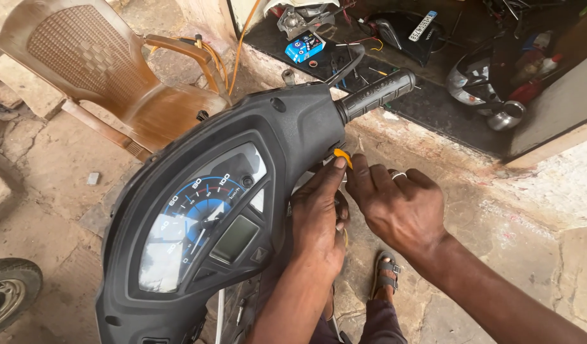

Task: Using a utility knife to strip wires and manipulate components on the handle of a scooter.

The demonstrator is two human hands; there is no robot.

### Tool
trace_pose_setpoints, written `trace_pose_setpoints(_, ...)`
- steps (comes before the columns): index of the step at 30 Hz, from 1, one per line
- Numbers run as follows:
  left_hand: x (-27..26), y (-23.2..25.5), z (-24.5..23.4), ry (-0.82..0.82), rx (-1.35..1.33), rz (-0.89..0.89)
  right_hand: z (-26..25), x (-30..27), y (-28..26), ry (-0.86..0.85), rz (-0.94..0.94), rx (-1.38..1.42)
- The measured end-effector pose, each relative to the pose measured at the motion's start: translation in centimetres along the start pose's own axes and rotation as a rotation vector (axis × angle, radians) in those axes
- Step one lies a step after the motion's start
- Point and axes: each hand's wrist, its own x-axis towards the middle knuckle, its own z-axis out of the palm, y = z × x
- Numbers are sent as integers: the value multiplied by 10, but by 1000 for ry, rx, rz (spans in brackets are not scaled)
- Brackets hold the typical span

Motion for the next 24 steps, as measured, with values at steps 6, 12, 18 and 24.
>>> trace_pose_setpoints(6,3,0,-4,1,-66,-73,1,0,-11,-79,1,-128)
trace_pose_setpoints(12,4,0,-4,-46,-88,-91,-10,6,-16,-89,37,-80)
trace_pose_setpoints(18,9,-2,-7,-73,-107,-69,-15,7,-23,-67,173,52)
trace_pose_setpoints(24,16,-1,-7,-68,-90,-128,-19,12,-19,-21,217,154)
